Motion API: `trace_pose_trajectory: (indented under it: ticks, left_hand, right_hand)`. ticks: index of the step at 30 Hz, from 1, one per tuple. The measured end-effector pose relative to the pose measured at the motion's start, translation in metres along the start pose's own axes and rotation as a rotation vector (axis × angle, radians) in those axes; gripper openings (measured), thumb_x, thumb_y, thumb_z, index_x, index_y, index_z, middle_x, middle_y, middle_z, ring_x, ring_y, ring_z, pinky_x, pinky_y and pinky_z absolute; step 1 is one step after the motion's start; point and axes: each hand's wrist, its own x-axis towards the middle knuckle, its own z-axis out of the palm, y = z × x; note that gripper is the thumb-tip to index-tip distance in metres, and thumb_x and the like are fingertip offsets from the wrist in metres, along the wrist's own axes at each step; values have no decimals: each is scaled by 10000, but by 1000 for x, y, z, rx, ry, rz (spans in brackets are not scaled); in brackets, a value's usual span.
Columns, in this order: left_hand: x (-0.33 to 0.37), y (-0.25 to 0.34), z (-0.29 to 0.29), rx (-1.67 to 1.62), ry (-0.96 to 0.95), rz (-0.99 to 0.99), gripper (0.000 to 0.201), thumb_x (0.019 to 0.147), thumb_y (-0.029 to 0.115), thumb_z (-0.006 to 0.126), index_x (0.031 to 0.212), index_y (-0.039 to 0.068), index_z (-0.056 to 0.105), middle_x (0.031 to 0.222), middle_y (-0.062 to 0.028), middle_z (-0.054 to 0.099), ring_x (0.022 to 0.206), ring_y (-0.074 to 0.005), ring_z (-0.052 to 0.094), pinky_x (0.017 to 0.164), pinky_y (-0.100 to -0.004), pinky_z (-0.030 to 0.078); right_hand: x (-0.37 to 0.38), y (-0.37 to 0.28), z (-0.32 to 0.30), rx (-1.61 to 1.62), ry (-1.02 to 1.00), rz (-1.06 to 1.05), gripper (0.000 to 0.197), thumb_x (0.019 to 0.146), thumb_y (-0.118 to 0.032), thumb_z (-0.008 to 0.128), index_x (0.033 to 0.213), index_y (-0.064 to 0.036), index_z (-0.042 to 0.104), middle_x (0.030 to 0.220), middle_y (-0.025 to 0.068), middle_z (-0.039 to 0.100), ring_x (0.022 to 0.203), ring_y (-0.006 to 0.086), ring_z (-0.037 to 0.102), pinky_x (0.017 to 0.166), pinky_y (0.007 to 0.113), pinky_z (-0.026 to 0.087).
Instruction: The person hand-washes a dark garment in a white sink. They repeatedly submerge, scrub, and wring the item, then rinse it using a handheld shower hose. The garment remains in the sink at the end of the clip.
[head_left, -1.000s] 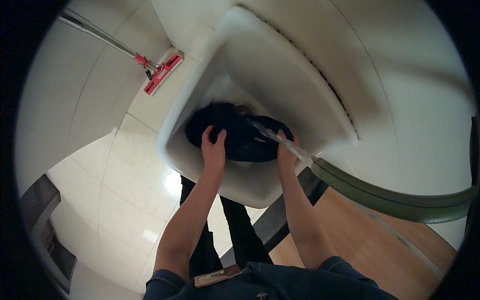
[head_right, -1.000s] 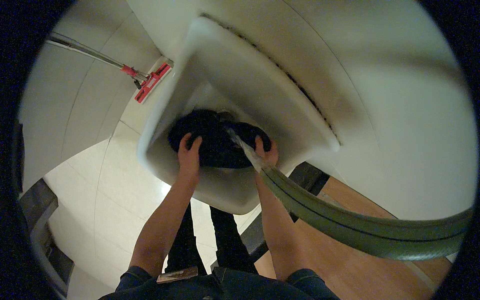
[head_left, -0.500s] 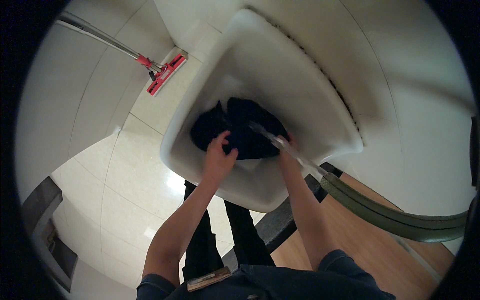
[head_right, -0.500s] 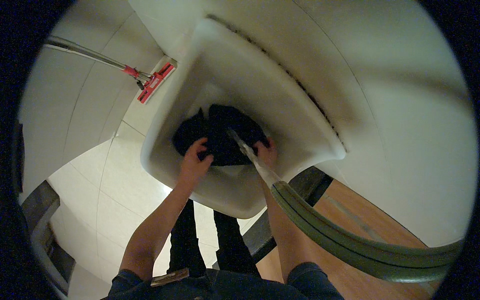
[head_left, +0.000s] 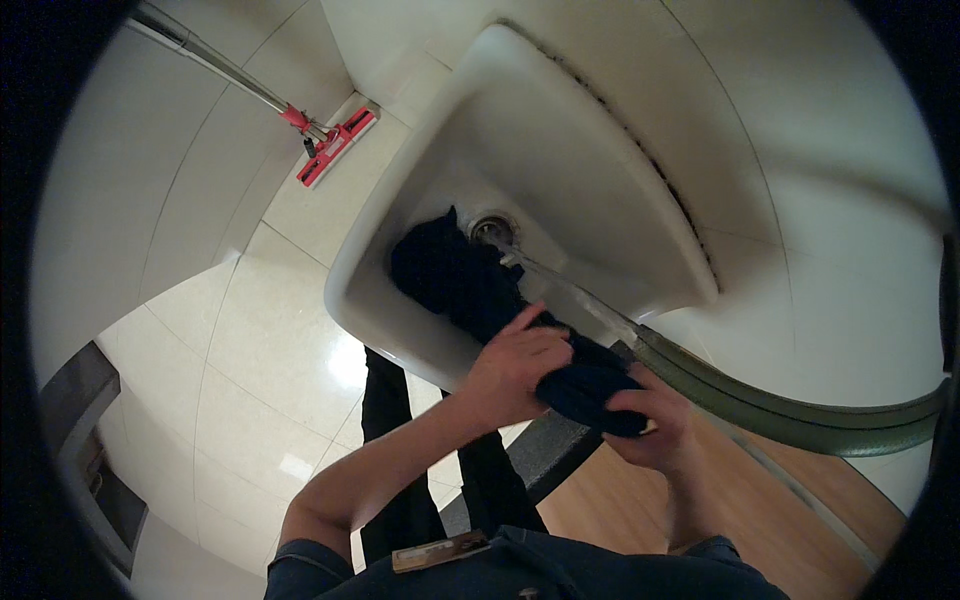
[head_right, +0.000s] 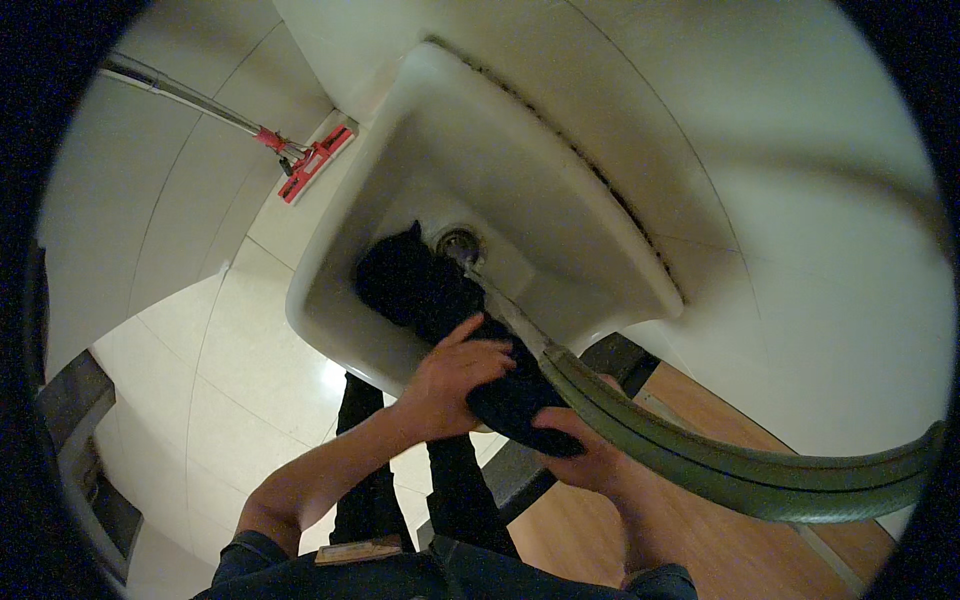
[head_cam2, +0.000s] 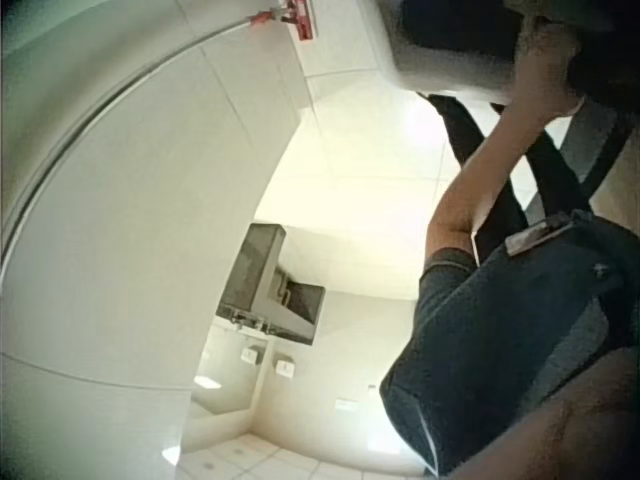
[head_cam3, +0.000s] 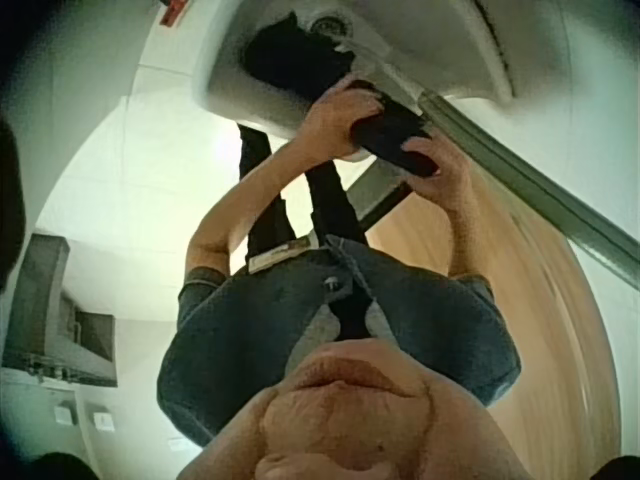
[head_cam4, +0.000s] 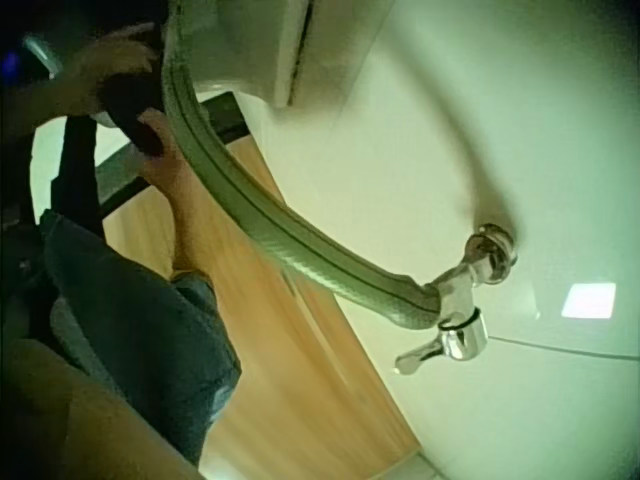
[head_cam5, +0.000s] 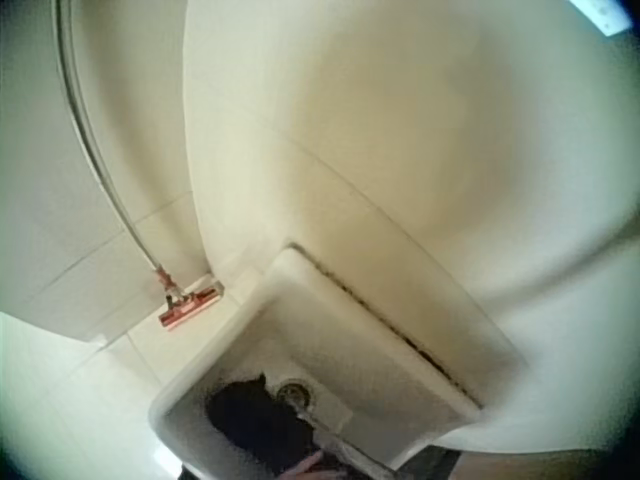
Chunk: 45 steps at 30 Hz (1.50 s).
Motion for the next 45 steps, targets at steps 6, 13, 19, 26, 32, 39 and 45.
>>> trace_pose_trajectory:
  ticks: [6,13,19,26,32,39,45]
  left_hand:
    - [16,68,-16,-201,115,102,319,541,73,739,791,49,542,818,-136,589,821,-298,619,806,-405,522]
    - [2,52,-7,-214,91,-20,335,529,-13,710,789,55,509,752,-125,529,754,-305,550,713,-377,488]
    - [-24,41,13,-313,-194,87,390,534,-6,728,856,55,517,863,-127,558,941,-299,537,928,-422,403]
    - [-37,14,-28,-138,-149,-241,593,610,36,731,1148,127,498,994,-153,575,1059,-321,531,987,-433,390]
    - [-54,-98,-20,215,-157,-579,741,683,-13,645,1342,220,399,1069,-202,552,1043,-363,527,878,-422,464]
    - [15,-146,-13,661,-261,-666,770,652,97,711,1345,176,385,1213,-199,443,1149,-357,417,932,-451,422]
    - [10,-201,-4,816,-300,-644,727,687,280,705,1330,161,388,1216,-180,408,1176,-335,383,884,-477,456]
  right_hand:
    - [4,2,-1,44,496,13,458,707,-161,729,1116,-54,554,1112,170,567,1019,243,553,844,343,449]
    - [3,89,120,836,499,741,568,731,-220,725,1214,-38,489,1177,200,534,1078,270,521,888,376,431]
    - [51,160,179,996,409,887,667,725,-262,741,1267,-18,439,1206,218,512,1115,299,498,917,393,419]
    - [55,187,152,627,340,778,784,718,-310,759,1328,5,380,1239,240,486,1159,332,471,950,414,405]
    - [83,132,147,85,-125,624,708,726,-327,742,1302,-56,431,1171,223,515,1094,382,493,920,433,413]
    - [124,216,201,-248,220,321,629,789,-353,642,1348,-183,408,1387,195,320,1232,412,353,1018,480,313]
    - [143,170,281,-475,92,403,546,802,-270,622,1319,-211,455,1374,201,318,1224,440,330,1018,528,304]
